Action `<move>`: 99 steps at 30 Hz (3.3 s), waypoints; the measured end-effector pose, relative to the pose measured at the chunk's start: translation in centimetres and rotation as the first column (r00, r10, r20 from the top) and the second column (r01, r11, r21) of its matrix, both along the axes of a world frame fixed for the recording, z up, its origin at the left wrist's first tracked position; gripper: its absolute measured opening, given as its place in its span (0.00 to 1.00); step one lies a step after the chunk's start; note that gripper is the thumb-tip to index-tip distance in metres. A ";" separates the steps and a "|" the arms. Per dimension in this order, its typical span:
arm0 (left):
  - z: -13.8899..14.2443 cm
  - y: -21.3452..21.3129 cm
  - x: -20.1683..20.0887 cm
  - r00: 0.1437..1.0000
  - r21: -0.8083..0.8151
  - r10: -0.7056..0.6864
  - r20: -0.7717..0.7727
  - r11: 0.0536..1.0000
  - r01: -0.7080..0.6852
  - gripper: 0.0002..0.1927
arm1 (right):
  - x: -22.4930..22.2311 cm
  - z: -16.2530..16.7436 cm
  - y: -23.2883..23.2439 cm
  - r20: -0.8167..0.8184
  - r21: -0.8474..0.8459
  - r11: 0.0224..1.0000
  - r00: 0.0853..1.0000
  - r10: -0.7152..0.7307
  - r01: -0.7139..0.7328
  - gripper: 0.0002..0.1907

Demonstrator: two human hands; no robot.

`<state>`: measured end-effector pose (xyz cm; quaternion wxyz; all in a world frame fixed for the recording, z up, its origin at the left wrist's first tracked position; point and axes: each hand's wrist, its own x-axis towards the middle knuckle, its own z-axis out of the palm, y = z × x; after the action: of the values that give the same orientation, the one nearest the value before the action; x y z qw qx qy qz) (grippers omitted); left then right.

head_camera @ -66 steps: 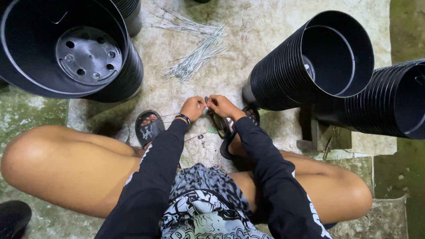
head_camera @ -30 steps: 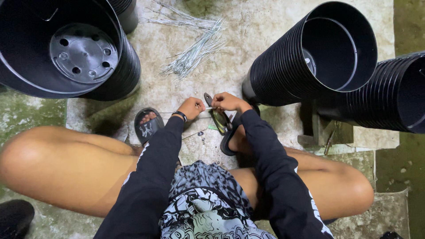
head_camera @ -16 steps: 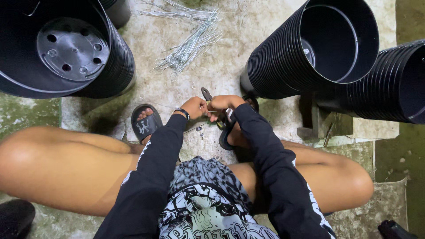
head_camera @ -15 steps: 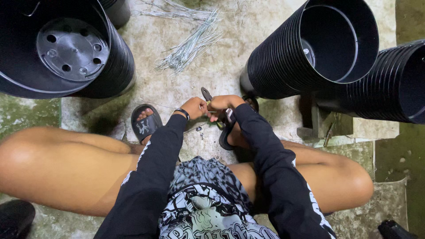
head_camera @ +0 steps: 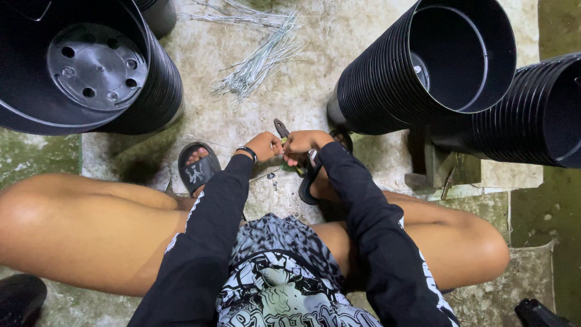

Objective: The person sits on the floor and assembles black plastic plant pots by threading metal wire through holes in the pot rims and twisting the wire to secure it. They use pliers to cut and bend the wire, repeating the process for multiple pots.

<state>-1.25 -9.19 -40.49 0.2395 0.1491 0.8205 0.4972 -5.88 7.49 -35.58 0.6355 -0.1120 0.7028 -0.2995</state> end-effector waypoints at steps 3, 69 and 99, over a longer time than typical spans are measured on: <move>0.1 -0.1 -0.1 1.000 -0.004 -0.010 0.010 1.000 0.010 0.08 | 0.0 0.2 0.0 -0.022 0.034 0.999 1.000 0.009 -0.008 0.14; 1.7 0.4 -0.6 0.995 -0.453 0.097 -0.014 0.887 -0.092 0.15 | 0.9 0.8 -0.5 -0.845 0.379 0.924 0.429 0.320 0.058 0.13; 3.3 9.1 3.8 0.984 -0.597 0.109 -0.139 0.784 -0.171 0.11 | 0.3 0.8 1.0 -0.893 0.159 0.778 0.424 -0.149 0.608 0.12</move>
<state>2.55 -0.11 -37.23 0.1970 0.0271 0.9558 0.2165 -5.55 8.45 -34.79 0.1317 0.0797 0.9734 -0.1699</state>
